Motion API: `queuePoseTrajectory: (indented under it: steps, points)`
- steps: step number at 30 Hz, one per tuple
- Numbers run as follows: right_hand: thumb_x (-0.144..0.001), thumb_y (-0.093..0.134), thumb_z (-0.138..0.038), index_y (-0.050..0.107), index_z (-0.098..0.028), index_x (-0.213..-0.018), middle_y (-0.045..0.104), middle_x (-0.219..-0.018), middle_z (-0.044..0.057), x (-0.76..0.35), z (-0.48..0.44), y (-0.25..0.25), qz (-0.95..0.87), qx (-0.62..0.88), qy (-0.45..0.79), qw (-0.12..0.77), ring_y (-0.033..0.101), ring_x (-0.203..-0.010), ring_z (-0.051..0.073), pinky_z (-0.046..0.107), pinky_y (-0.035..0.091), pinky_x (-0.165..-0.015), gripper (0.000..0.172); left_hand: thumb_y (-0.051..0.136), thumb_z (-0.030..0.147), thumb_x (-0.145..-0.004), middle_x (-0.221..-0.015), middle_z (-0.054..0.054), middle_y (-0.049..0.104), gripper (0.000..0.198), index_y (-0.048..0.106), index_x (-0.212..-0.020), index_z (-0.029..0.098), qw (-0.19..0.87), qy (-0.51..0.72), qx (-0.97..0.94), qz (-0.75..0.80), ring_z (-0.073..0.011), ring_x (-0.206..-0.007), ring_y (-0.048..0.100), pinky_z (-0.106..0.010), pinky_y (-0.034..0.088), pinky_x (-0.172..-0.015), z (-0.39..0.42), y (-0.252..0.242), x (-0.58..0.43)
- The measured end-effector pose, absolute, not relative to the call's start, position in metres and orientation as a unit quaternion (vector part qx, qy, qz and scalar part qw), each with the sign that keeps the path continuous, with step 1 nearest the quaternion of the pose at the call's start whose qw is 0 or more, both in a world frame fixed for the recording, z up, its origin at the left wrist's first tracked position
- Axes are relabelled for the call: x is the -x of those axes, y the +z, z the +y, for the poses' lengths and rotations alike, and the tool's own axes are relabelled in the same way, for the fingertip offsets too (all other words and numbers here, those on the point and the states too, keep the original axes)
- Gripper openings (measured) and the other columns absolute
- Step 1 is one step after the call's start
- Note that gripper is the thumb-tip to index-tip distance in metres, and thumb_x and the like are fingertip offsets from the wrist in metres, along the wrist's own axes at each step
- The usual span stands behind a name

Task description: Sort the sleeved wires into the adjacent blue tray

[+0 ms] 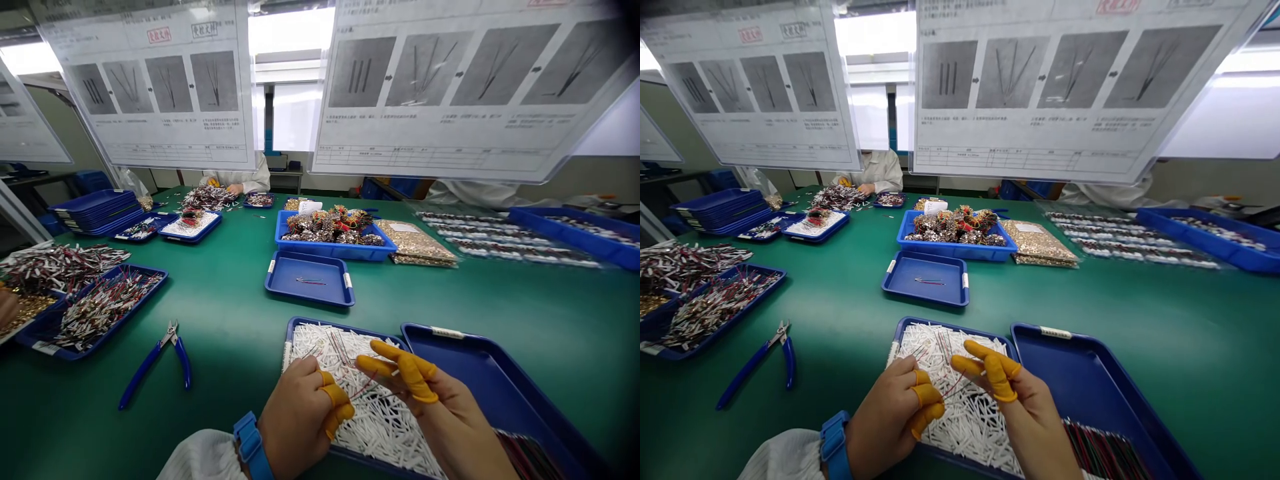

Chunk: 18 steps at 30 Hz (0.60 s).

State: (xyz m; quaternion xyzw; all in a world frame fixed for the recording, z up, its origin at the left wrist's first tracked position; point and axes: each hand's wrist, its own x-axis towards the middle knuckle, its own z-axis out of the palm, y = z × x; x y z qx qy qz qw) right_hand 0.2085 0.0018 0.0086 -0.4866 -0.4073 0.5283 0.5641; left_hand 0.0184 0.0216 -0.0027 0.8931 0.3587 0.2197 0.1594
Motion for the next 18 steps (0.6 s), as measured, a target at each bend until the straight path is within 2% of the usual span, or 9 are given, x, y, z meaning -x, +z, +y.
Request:
queuePoseTrajectory:
  steps: [5, 9, 11, 14, 18]
  points:
    - [-0.075, 0.07, -0.047, 0.076, -0.026, -0.094, 0.078, -0.094, 0.01, -0.209, 0.002, 0.005, -0.449, 0.497, 0.529, 0.52, 0.07, -0.095, 0.028, 0.045, 0.049, -0.093, 0.029, 0.062, 0.011, -0.08, -0.077, -0.007, 0.066, 0.005, 0.066, -0.079, 0.014, 0.152, 0.22, -0.893, 0.364, -0.0217, -0.076, 0.054, -0.034, 0.043, -0.064, 0.022, -0.002, -0.019]
    - [-0.076, 0.06, -0.056, 0.076, -0.022, -0.088, 0.077, -0.092, 0.013, -0.226, 0.001, 0.006, -0.511, 0.576, 0.403, 0.494, 0.071, -0.085, 0.032, 0.046, 0.055, -0.08, 0.039, 0.059, 0.01, -0.082, -0.078, -0.008, 0.065, 0.008, 0.066, -0.082, 0.014, 0.173, 0.247, -0.876, 0.377, -0.0223, -0.076, 0.054, -0.034, 0.045, -0.064, 0.022, -0.002, -0.02]
    - [-0.076, 0.06, -0.051, 0.076, -0.024, -0.079, 0.076, -0.084, 0.011, -0.233, 0.002, 0.009, -0.587, 0.616, 0.318, 0.419, 0.071, -0.078, 0.031, 0.043, 0.057, -0.073, 0.031, 0.057, 0.008, -0.082, -0.078, -0.008, 0.065, 0.011, 0.066, -0.083, 0.014, 0.182, 0.26, -0.861, 0.396, -0.0227, -0.077, 0.054, -0.034, 0.046, -0.064, 0.022, -0.003, -0.02]
    - [-0.068, 0.069, -0.036, 0.073, -0.024, -0.071, 0.073, -0.083, 0.009, -0.23, 0.001, 0.009, -0.705, 0.621, 0.228, 0.255, 0.068, -0.081, 0.03, 0.04, 0.055, -0.074, 0.013, 0.056, 0.006, -0.082, -0.078, -0.008, 0.064, 0.012, 0.066, -0.082, 0.013, 0.18, 0.266, -0.852, 0.414, -0.0231, -0.078, 0.054, -0.033, 0.047, -0.064, 0.022, -0.005, -0.02]
    - [-0.064, 0.069, -0.024, 0.068, -0.022, -0.067, 0.07, -0.079, 0.009, -0.212, -0.002, -0.002, -0.752, 0.616, 0.156, 0.177, 0.067, -0.074, 0.026, 0.037, 0.056, -0.068, 0.003, 0.055, 0.006, -0.082, -0.077, -0.008, 0.063, 0.013, 0.065, -0.079, 0.014, 0.171, 0.265, -0.851, 0.42, -0.0237, -0.079, 0.054, -0.034, 0.048, -0.066, 0.021, -0.009, -0.019]
